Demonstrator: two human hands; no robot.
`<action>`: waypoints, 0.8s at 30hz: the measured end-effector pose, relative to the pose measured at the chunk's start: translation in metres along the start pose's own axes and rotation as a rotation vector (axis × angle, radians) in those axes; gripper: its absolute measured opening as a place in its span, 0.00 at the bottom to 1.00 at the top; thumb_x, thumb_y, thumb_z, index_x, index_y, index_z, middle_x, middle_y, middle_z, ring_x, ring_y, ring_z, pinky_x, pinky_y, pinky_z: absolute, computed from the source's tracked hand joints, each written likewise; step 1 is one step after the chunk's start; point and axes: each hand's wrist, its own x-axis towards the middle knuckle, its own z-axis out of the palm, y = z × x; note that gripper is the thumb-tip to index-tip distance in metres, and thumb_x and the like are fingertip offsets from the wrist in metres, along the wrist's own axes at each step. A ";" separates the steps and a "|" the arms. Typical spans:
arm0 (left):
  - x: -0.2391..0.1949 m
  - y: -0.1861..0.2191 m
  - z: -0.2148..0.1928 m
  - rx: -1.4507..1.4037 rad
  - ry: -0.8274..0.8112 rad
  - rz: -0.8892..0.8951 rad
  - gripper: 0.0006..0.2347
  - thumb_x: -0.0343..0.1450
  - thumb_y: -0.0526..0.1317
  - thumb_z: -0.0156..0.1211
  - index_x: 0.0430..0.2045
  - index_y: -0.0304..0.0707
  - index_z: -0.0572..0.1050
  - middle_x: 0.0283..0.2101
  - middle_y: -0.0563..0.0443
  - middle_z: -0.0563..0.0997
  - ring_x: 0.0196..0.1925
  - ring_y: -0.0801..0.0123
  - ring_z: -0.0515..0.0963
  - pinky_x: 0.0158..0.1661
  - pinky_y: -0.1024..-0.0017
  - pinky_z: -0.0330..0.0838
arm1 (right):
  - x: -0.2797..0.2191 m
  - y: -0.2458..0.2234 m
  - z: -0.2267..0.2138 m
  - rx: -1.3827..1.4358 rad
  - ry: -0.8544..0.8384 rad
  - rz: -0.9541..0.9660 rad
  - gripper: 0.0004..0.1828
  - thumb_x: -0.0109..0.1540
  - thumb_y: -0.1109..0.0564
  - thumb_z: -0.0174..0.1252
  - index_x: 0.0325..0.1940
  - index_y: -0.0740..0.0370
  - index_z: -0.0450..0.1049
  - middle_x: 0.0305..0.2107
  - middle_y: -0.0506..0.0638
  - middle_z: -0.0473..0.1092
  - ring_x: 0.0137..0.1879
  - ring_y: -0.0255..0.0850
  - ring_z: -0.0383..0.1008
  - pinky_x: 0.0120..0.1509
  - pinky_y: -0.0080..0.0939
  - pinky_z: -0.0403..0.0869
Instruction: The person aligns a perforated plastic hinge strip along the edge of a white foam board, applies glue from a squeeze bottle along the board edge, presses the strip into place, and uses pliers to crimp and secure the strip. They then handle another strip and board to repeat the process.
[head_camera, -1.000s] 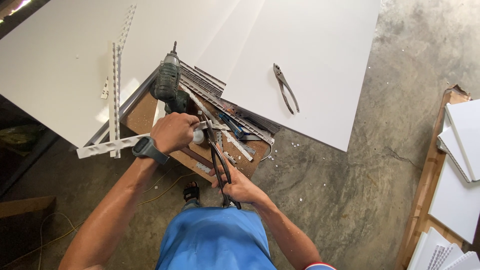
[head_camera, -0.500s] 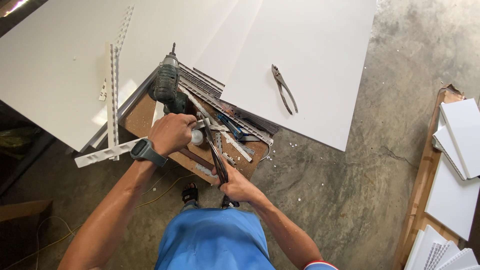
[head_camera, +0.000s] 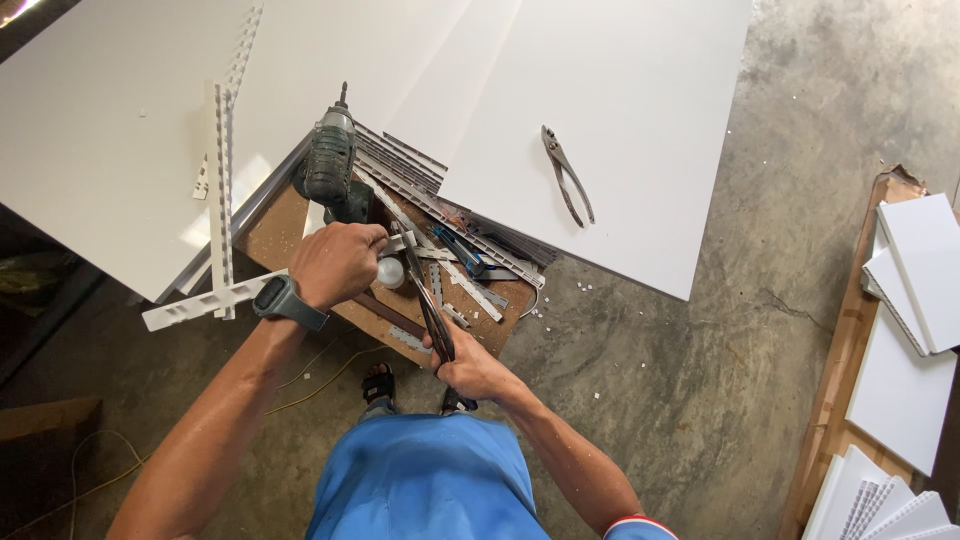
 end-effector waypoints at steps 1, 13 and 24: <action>-0.001 0.002 -0.002 0.000 -0.001 0.001 0.11 0.70 0.36 0.50 0.37 0.45 0.83 0.22 0.45 0.82 0.20 0.55 0.78 0.25 0.58 0.69 | -0.002 -0.009 0.000 0.001 0.001 0.001 0.46 0.53 0.70 0.49 0.77 0.60 0.56 0.37 0.48 0.63 0.39 0.35 0.66 0.45 0.39 0.71; -0.002 0.003 -0.001 -0.076 0.027 -0.019 0.12 0.67 0.34 0.51 0.36 0.45 0.83 0.24 0.45 0.83 0.23 0.53 0.79 0.28 0.56 0.70 | -0.007 -0.030 -0.007 0.179 -0.031 0.032 0.61 0.48 0.73 0.48 0.83 0.47 0.34 0.37 0.42 0.61 0.36 0.31 0.65 0.41 0.32 0.73; 0.007 -0.009 0.004 -0.135 -0.009 -0.039 0.12 0.71 0.37 0.50 0.38 0.48 0.84 0.25 0.53 0.83 0.22 0.65 0.76 0.27 0.62 0.69 | 0.000 -0.010 -0.010 0.161 -0.004 -0.080 0.54 0.56 0.73 0.50 0.85 0.51 0.40 0.33 0.40 0.59 0.35 0.29 0.60 0.39 0.29 0.68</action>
